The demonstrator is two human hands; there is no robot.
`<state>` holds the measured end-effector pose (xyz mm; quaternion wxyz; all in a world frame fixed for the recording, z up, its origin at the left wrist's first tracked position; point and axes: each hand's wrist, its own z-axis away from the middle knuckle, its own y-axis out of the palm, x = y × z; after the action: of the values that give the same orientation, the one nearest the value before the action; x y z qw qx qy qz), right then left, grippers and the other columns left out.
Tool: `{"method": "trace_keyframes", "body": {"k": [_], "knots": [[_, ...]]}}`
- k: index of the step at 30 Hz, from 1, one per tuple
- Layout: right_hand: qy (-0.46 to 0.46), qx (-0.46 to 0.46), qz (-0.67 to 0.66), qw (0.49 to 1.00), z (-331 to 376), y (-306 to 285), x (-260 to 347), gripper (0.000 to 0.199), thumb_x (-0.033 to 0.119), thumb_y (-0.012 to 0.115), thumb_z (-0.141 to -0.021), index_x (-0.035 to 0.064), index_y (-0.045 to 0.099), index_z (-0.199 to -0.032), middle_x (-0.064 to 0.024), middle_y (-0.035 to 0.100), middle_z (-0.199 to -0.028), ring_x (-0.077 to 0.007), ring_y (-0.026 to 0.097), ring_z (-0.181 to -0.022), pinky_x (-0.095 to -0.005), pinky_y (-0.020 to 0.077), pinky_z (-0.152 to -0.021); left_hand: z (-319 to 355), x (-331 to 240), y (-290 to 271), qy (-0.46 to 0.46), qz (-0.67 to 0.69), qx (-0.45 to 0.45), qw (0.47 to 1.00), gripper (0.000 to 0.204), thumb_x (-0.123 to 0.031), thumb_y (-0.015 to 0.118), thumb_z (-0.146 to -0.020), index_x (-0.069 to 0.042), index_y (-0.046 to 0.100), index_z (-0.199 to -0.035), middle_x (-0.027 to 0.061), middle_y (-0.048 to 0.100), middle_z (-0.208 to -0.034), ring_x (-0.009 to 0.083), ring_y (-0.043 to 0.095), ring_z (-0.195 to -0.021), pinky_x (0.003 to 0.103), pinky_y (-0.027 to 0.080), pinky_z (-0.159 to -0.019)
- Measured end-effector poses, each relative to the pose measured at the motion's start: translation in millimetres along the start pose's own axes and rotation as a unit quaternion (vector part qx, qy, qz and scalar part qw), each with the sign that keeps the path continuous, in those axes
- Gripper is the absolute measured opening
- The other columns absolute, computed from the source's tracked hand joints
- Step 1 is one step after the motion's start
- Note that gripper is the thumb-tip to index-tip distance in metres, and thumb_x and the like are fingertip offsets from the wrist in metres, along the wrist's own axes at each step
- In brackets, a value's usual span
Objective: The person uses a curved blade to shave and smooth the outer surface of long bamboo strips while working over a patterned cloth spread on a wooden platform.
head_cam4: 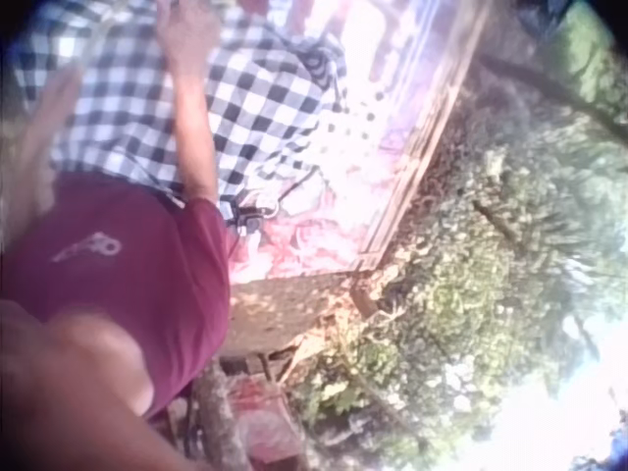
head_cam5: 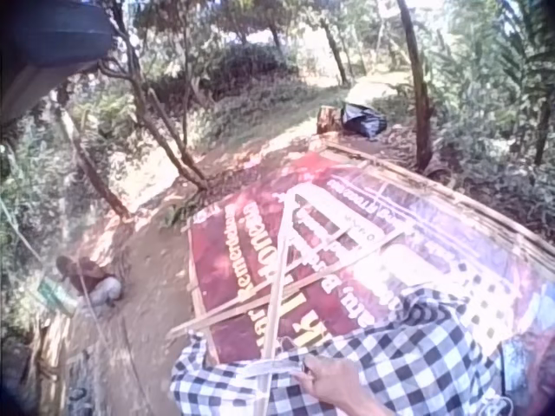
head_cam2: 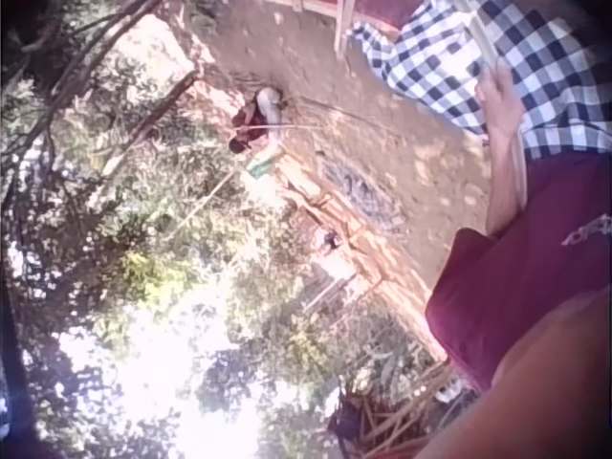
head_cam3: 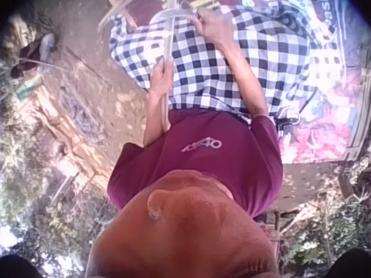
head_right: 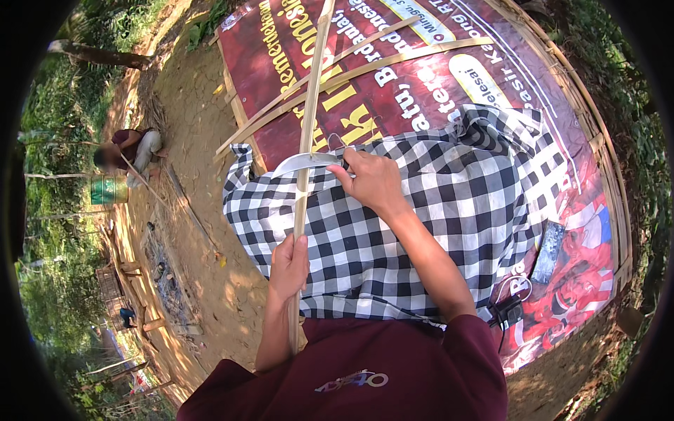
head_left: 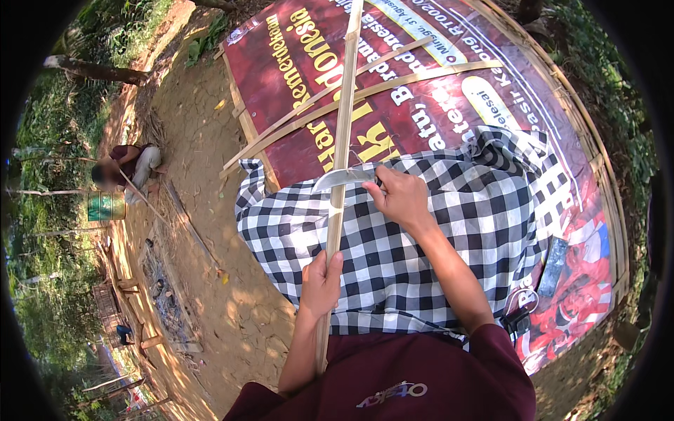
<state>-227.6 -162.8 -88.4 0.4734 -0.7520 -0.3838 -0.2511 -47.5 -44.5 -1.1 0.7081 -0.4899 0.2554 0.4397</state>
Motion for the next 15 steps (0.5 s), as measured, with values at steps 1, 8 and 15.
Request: {"method": "trace_keyframes", "body": {"k": [1, 8, 15], "knots": [[-0.046, 0.018, -0.023, 0.999, 0.1, 0.0, -0.5, 0.044, 0.049, 0.062, -0.084, 0.0085, 0.051, -0.07, -0.0047, 0.051, -0.053, -0.0265, 0.055, -0.047, -0.0363, 0.0405, -0.041, -0.3, -0.1, -0.3, -0.016, 0.024, -0.002, 1.0, 0.036, -0.03, 0.05, -0.098, -0.002, 0.051, -0.077, 0.0005, 0.045, -0.049, 0.0076, 0.046, -0.037, 0.028, 0.037, -0.036], [0.012, 0.01, -0.061, 0.998, 2.5, 1.0, -2.0, 0.044, 0.047, 0.061, -0.086, 0.0073, 0.05, -0.069, -0.0066, 0.051, -0.052, -0.0284, 0.055, -0.046, -0.0372, 0.0404, -0.042, 2.0, 0.7, 3.1, 0.007, -0.028, 0.014, 0.999, 0.035, -0.031, 0.049, -0.099, -0.001, 0.052, -0.08, 0.0009, 0.044, -0.047, 0.0082, 0.045, -0.035, 0.028, 0.036, -0.034], [-0.243, 0.091, -0.099, 0.961, 2.1, 4.3, 0.0, 0.044, 0.045, 0.058, -0.088, 0.0055, 0.05, -0.071, -0.0079, 0.05, -0.055, -0.0305, 0.054, -0.048, -0.0385, 0.0397, -0.045, -0.8, 2.6, 3.1, -0.024, 0.023, 0.006, 0.999, 0.034, -0.029, 0.049, -0.099, -0.001, 0.051, -0.079, 0.0015, 0.044, -0.046, 0.0088, 0.044, -0.034, 0.027, 0.035, -0.034]]}}
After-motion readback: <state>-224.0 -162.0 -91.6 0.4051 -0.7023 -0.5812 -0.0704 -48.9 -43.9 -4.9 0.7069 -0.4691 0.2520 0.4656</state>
